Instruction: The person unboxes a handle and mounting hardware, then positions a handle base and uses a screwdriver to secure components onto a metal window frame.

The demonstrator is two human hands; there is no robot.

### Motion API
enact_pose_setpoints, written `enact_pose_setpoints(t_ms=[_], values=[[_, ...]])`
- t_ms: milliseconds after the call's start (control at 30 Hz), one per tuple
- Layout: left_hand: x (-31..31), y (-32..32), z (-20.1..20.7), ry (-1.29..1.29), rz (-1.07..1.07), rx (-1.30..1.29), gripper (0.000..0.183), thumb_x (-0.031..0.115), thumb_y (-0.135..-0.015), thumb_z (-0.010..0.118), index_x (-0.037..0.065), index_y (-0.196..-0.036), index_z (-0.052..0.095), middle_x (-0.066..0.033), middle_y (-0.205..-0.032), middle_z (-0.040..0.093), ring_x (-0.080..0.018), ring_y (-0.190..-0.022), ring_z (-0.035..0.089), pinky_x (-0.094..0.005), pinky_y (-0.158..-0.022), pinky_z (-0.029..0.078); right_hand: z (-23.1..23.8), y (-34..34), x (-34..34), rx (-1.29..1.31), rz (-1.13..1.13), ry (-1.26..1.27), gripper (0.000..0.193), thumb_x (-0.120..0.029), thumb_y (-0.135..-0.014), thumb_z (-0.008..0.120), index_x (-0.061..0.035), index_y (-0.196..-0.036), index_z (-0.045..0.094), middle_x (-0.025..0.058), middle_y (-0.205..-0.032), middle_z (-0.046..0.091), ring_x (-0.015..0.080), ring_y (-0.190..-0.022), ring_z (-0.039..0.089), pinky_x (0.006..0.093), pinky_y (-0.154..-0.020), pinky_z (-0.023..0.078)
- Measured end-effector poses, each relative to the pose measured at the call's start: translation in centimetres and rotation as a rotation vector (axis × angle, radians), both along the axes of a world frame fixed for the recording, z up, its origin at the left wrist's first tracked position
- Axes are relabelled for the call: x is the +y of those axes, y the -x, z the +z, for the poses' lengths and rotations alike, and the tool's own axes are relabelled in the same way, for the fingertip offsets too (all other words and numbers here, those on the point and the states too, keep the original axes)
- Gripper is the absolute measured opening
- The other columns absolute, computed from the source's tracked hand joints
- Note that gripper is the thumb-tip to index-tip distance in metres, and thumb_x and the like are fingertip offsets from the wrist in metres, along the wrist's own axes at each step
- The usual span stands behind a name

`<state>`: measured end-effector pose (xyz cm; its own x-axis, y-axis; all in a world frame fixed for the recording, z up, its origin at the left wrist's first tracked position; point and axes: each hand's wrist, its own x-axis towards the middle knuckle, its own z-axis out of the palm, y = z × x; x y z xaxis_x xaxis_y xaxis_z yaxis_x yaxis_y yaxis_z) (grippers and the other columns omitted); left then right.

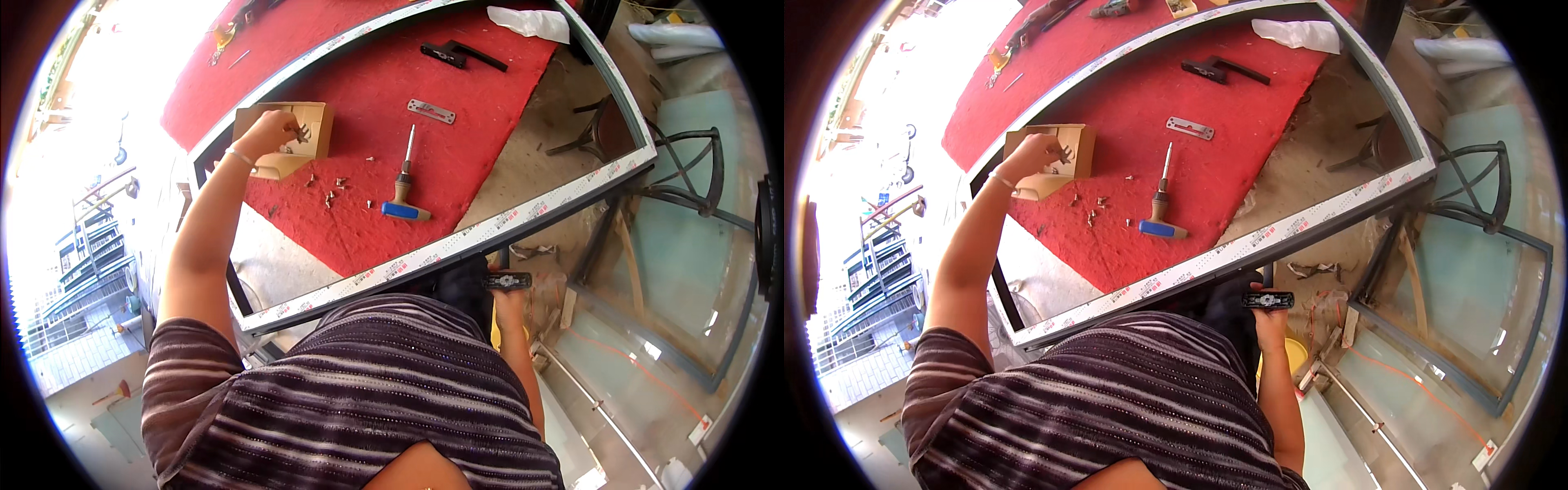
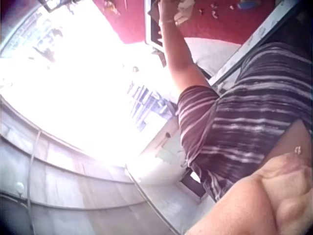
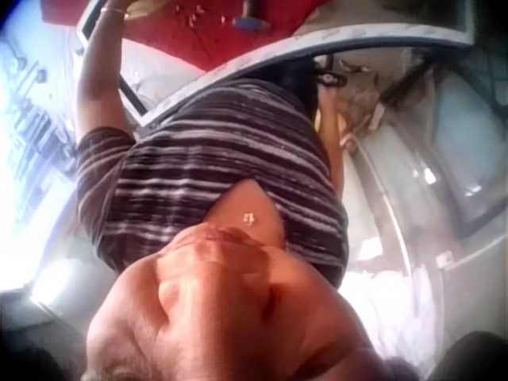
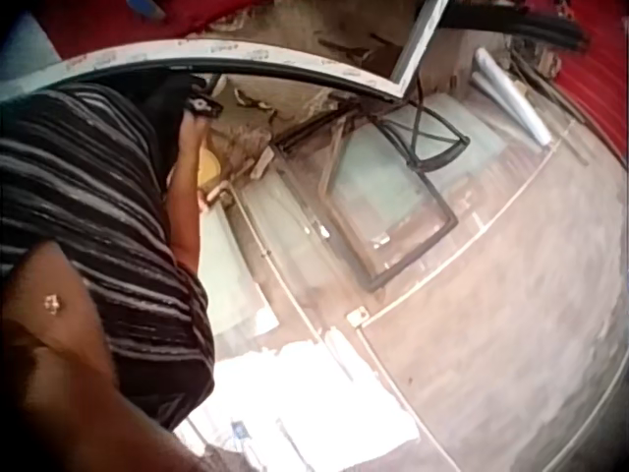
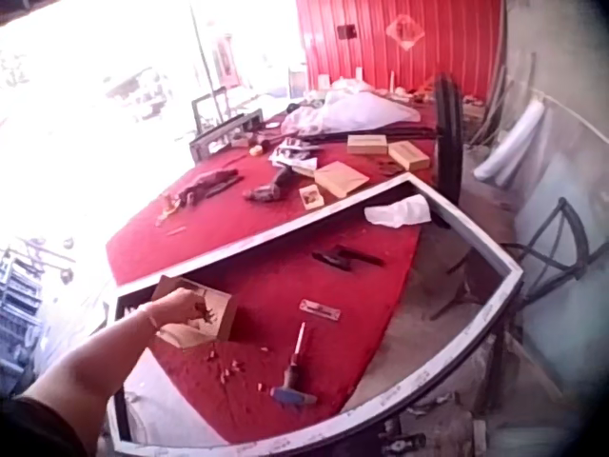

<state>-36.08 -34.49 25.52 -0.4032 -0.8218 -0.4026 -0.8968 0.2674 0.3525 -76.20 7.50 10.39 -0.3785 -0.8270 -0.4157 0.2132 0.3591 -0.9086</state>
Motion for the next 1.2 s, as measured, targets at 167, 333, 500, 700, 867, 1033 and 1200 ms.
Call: enact_pose_setpoints(t_ms=[167,333,500,700,867,1033,1200], values=[[4.7,3.6,6.7,-0.016,0.193,0.407,0.018,0.009,-0.09,0.061,-0.002,-0.104,0.063,-0.0051,-0.086,0.066,-0.0105,-0.074,0.062,-0.0249,-0.066,0.053,2.3,0.4,1.3,0.071,0.005,0.009,0.026,0.01,-0.078,0.065,-0.0039,-0.099,0.058,0.0116,-0.114,0.065,0.0162,-0.1,0.061,0.0299,-0.09,0.048],[13.4,8.9,9.0,-0.399,0.089,0.982,0.01,0.006,-0.09,0.056,0.0,-0.097,0.059,-0.0091,-0.091,0.065,-0.0104,-0.073,0.059,-0.0255,-0.065,0.052,3.7,-0.1,3.0,0.127,-0.066,0.112,0.03,0.012,-0.076,0.058,-0.0053,-0.1,0.057,0.0095,-0.112,0.064,0.016,-0.099,0.06,0.0296,-0.087,0.047],[21.9,14.8,5.3,-1.097,0.18,1.341,0.028,-0.006,-0.08,0.055,0.002,-0.107,0.054,-0.0139,-0.105,0.062,-0.0169,-0.082,0.063,-0.0271,-0.073,0.053,8.5,-1.3,2.5,0.343,0.03,0.283,0.027,0.013,-0.077,0.057,-0.0041,-0.097,0.056,0.0111,-0.113,0.064,0.0175,-0.102,0.06,0.0295,-0.088,0.046],[27.3,18.4,4.8,-1.399,0.146,1.437,0.025,-0.004,-0.086,0.057,-0.001,-0.111,0.054,-0.0148,-0.112,0.06,-0.0187,-0.1,0.062,-0.0293,-0.092,0.051,12.5,-3.5,2.6,0.384,-0.001,0.361,0.023,0.012,-0.077,0.06,-0.0029,-0.094,0.055,0.0132,-0.105,0.063,0.0214,-0.1,0.061,0.0306,-0.087,0.046],[29.6,18.8,4.9,-0.83,-0.175,1.277,0.016,-0.009,-0.089,0.055,-0.003,-0.103,0.058,-0.0113,-0.121,0.051,-0.0142,-0.1,0.059,-0.0276,-0.09,0.05,13.1,-5.5,2.4,0.249,-0.063,0.373,0.021,0.011,-0.079,0.06,-0.0029,-0.094,0.055,0.0108,-0.11,0.063,0.0136,-0.1,0.059,0.0261,-0.085,0.045],[30.0,18.9,4.6,-0.608,-0.239,1.251,0.02,-0.013,-0.082,0.058,0.0,-0.097,0.059,-0.0098,-0.114,0.053,-0.0152,-0.104,0.056,-0.0308,-0.092,0.046,12.9,-6.0,1.5,0.208,-0.004,0.45,0.022,0.01,-0.082,0.06,-0.0041,-0.097,0.054,0.011,-0.115,0.061,0.013,-0.102,0.057,0.0271,-0.088,0.045],[30.4,19.4,6.8,-0.281,-0.411,1.031,0.025,-0.01,-0.069,0.067,0.002,-0.091,0.064,-0.0066,-0.1,0.061,-0.0177,-0.097,0.058,-0.0298,-0.089,0.046,14.2,-5.9,0.5,0.185,0.072,0.411,0.022,0.009,-0.08,0.062,-0.0017,-0.097,0.055,0.0104,-0.107,0.064,0.0187,-0.097,0.062,0.0291,-0.086,0.048]])
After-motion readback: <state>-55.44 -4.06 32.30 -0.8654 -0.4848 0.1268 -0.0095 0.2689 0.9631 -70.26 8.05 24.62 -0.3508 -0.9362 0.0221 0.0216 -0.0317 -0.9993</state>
